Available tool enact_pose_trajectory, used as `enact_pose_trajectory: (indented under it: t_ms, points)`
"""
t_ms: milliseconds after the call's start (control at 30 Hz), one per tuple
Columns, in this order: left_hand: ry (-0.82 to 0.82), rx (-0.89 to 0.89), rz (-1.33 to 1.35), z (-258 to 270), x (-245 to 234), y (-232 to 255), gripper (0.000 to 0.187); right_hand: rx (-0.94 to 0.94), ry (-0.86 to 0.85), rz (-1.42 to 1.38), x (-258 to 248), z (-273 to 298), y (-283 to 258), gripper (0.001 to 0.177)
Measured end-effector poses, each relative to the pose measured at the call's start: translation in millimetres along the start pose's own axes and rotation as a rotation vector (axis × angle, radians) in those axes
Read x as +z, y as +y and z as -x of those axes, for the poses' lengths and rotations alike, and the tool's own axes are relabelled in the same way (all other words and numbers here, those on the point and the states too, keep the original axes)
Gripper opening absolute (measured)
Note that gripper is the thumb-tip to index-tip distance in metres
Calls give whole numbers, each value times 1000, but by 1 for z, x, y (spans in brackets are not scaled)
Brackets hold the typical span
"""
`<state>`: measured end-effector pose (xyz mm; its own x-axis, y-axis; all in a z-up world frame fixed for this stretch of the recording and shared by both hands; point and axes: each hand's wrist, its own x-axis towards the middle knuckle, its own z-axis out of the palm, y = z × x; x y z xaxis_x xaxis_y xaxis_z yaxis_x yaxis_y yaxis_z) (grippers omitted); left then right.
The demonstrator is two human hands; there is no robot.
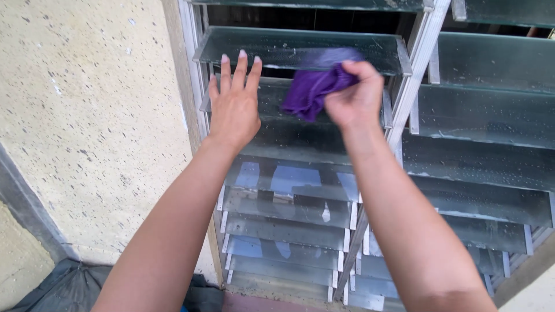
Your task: The recorder is cleaning glass louvered windows using a purple cloth.
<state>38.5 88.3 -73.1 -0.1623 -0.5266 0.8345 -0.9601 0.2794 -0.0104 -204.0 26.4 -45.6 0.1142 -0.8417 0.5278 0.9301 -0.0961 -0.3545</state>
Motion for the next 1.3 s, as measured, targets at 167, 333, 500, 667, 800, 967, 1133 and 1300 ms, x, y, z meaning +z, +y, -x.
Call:
enact_pose_trajectory:
  t_ms: [167,333,500,667,800,967,1133,1300]
  points:
    - [35,44,-48,-18,13,29,97,-130,24,58,8,41,-55,23]
    - [53,104,-108,-26,11,77,94,-74,29,82,-9,48,-70,26]
    - [33,148,-190,-35,32,106,91,-52,59,89,-2,59,-70,29]
    - [226,169,-195,-42,54,109,67,-49,9,82,-15,59,-70,24]
    - [361,57,67,-34,37,111,40,-78,-1,91,-10,63,-66,26]
    - [344,-645,879,-47,58,94,46,-112,-21,105,-16,36,-63,21]
    - [-15,-841,1373,-72,51,72,61,-165,14,110,-2,17,-55,17]
    - [-74,-872,1440,-87,52,64,52,-253,32,47,-4,15,-46,21]
